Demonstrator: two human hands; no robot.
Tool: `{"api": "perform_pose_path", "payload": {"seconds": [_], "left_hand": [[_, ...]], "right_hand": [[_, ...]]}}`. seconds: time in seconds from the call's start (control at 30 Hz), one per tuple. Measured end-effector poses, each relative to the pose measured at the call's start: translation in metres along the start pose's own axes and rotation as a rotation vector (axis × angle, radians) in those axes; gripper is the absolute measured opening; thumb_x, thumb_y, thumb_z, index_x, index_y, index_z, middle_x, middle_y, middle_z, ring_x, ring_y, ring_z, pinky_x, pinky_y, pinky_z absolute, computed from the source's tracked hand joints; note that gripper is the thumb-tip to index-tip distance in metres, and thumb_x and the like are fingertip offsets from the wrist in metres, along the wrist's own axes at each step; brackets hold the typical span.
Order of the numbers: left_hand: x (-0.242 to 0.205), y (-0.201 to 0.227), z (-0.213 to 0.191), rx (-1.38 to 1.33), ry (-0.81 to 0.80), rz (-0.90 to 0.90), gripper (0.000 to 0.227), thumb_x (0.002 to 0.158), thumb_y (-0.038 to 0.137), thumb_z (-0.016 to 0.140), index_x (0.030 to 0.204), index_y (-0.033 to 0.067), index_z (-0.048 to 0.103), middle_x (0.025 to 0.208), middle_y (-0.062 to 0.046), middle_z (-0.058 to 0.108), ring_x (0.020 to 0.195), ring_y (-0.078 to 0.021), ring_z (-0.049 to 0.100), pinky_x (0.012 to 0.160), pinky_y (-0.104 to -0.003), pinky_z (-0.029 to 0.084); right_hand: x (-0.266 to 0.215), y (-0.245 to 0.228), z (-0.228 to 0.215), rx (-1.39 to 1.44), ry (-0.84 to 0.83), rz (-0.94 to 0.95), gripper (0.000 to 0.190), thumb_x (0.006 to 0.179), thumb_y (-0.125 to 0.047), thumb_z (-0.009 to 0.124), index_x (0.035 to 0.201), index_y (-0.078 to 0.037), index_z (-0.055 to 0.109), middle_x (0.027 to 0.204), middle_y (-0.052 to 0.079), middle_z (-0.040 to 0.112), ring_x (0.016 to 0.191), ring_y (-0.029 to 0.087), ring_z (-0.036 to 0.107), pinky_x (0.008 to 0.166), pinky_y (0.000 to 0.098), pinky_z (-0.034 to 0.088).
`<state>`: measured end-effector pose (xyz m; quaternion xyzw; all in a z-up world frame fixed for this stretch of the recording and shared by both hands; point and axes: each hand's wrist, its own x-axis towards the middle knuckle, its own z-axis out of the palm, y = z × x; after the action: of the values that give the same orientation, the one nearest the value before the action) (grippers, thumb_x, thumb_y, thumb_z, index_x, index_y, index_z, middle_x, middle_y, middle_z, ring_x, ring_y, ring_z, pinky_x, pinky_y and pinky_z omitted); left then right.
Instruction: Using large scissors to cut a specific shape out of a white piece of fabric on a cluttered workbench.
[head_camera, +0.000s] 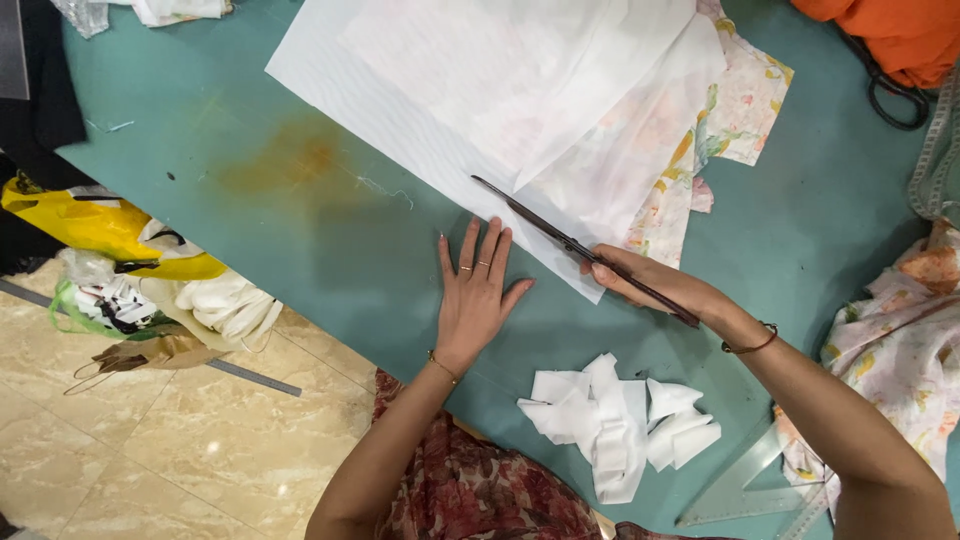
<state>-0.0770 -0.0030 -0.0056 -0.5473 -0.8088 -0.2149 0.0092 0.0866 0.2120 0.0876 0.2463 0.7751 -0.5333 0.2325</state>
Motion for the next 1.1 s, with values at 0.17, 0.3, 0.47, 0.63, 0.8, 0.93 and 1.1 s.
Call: {"api": "perform_pose_path", "payload": {"seconds": [0.17, 0.3, 0.47, 0.63, 0.8, 0.93, 1.1], "left_hand": [[0.001, 0.000, -0.002, 0.000, 0.015, 0.006, 0.079, 0.098, 0.055, 0.061, 0.155, 0.0040, 0.043, 0.166, -0.009, 0.029, 0.154, -0.0311, 0.024, 0.123, -0.070, 0.020], [0.002, -0.001, -0.003, -0.008, 0.017, 0.007, 0.078, 0.098, 0.054, 0.062, 0.154, 0.0037, 0.044, 0.166, -0.009, 0.030, 0.153, -0.0317, 0.025, 0.122, -0.070, 0.021], [0.003, 0.000, -0.007, -0.028, 0.020, 0.010, 0.076, 0.098, 0.053, 0.061, 0.153, 0.0027, 0.045, 0.165, -0.011, 0.031, 0.153, -0.0327, 0.026, 0.121, -0.070, 0.023], [0.002, -0.001, -0.009, -0.016, 0.033, 0.015, 0.073, 0.100, 0.052, 0.061, 0.152, 0.0027, 0.047, 0.164, -0.011, 0.033, 0.152, -0.0327, 0.029, 0.121, -0.069, 0.025], [0.004, -0.001, -0.013, 0.023, 0.062, 0.045, 0.074, 0.099, 0.053, 0.062, 0.150, 0.0010, 0.049, 0.162, -0.015, 0.036, 0.150, -0.0342, 0.033, 0.120, -0.069, 0.026], [0.005, 0.000, -0.021, 0.015, 0.068, 0.048, 0.073, 0.099, 0.052, 0.063, 0.149, 0.0009, 0.051, 0.161, -0.015, 0.039, 0.149, -0.0343, 0.036, 0.121, -0.068, 0.027], [0.006, -0.002, -0.022, -0.021, 0.062, 0.047, 0.072, 0.099, 0.050, 0.065, 0.149, 0.0001, 0.051, 0.161, -0.015, 0.040, 0.149, -0.0345, 0.037, 0.121, -0.068, 0.026]], "right_hand": [[0.005, 0.010, 0.000, 0.042, 0.024, -0.081, 0.060, 0.099, -0.063, 0.045, 0.116, -0.008, 0.061, 0.079, -0.002, 0.043, 0.067, 0.009, 0.039, 0.059, 0.0262, 0.036], [0.002, -0.005, -0.002, 0.151, -0.013, 0.086, 0.059, 0.093, -0.063, 0.048, 0.110, -0.008, 0.062, 0.070, -0.002, 0.033, 0.057, 0.012, 0.030, 0.049, 0.0301, 0.026], [0.013, -0.019, -0.004, 0.069, -0.013, 0.053, 0.062, 0.094, -0.065, 0.045, 0.112, -0.009, 0.062, 0.071, -0.003, 0.037, 0.059, 0.011, 0.033, 0.051, 0.0287, 0.029], [0.026, -0.036, -0.005, 0.035, -0.009, 0.051, 0.063, 0.093, -0.065, 0.043, 0.119, -0.011, 0.062, 0.073, -0.002, 0.044, 0.061, 0.011, 0.039, 0.054, 0.0277, 0.034], [0.035, -0.036, -0.004, 0.022, 0.002, 0.022, 0.063, 0.094, -0.066, 0.042, 0.119, -0.011, 0.062, 0.074, -0.003, 0.046, 0.063, 0.009, 0.042, 0.055, 0.0263, 0.038], [0.035, -0.038, -0.004, 0.058, 0.022, 0.063, 0.058, 0.096, -0.061, 0.046, 0.114, -0.009, 0.063, 0.069, -0.002, 0.039, 0.059, 0.010, 0.037, 0.051, 0.0278, 0.033], [0.040, -0.044, -0.006, 0.140, 0.003, 0.109, 0.053, 0.096, -0.057, 0.050, 0.111, -0.007, 0.064, 0.064, -0.003, 0.033, 0.054, 0.010, 0.032, 0.048, 0.0293, 0.028]]}}
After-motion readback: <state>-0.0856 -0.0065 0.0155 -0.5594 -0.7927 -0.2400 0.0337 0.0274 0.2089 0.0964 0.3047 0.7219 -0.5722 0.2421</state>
